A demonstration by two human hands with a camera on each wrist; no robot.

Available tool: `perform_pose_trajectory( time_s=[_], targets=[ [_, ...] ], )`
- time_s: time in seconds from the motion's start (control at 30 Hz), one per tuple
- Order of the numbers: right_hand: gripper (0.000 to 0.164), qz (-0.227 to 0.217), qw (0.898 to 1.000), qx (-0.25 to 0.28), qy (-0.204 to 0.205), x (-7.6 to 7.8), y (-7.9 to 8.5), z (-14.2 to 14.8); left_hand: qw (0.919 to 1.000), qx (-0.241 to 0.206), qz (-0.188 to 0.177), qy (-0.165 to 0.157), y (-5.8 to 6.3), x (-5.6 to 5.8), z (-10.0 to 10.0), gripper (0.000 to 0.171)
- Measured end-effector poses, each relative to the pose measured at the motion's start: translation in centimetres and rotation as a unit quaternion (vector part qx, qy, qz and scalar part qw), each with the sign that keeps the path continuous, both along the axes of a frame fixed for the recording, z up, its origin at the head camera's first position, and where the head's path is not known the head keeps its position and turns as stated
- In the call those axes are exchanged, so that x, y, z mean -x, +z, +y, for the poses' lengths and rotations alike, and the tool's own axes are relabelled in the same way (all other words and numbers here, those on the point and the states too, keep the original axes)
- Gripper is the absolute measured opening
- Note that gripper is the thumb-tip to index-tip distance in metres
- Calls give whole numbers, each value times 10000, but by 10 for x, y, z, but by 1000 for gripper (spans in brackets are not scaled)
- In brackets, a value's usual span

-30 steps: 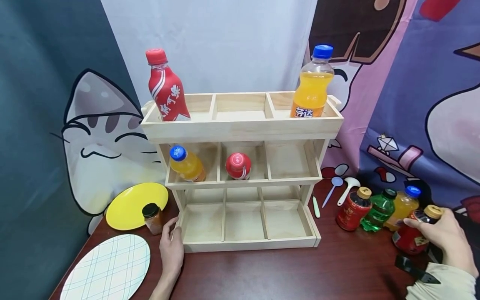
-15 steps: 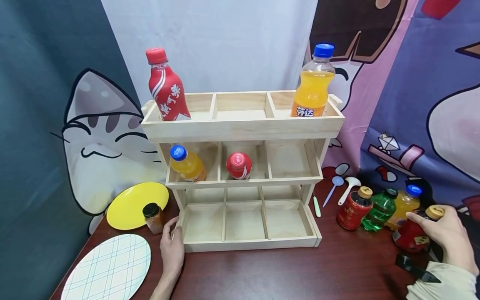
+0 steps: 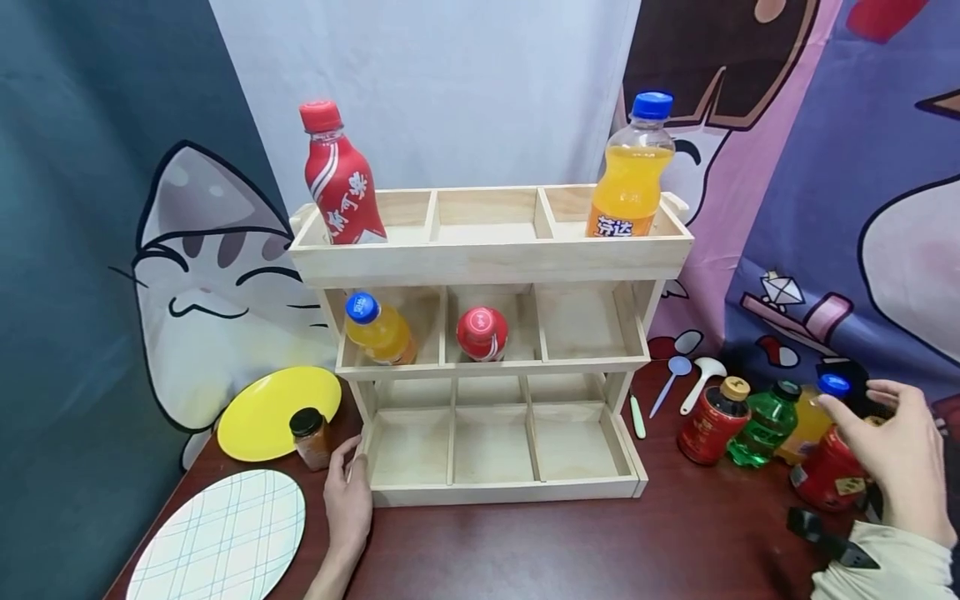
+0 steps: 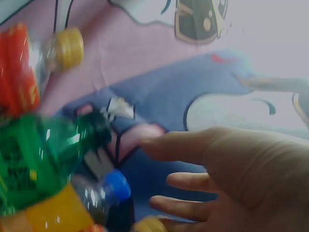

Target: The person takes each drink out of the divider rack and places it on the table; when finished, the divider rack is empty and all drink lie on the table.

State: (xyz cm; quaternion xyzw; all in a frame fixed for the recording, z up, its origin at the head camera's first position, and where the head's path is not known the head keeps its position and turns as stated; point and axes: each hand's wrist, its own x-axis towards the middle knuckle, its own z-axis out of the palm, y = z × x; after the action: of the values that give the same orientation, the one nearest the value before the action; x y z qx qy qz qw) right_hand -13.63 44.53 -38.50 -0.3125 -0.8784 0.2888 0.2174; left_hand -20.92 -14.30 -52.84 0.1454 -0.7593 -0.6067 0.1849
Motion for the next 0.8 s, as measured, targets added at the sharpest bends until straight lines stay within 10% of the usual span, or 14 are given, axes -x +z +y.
perform_pose_trajectory(
  time_s=[0.47, 0.8],
  targets=[
    [66, 1398, 9872, -168, 751, 12, 27, -56, 9999, -78, 99, -41, 1, -2, 2, 28],
    [63, 2047, 9537, -407, 2168, 20, 23, -91, 9999, -64, 129, -15, 2, -3, -2, 28]
  ],
)
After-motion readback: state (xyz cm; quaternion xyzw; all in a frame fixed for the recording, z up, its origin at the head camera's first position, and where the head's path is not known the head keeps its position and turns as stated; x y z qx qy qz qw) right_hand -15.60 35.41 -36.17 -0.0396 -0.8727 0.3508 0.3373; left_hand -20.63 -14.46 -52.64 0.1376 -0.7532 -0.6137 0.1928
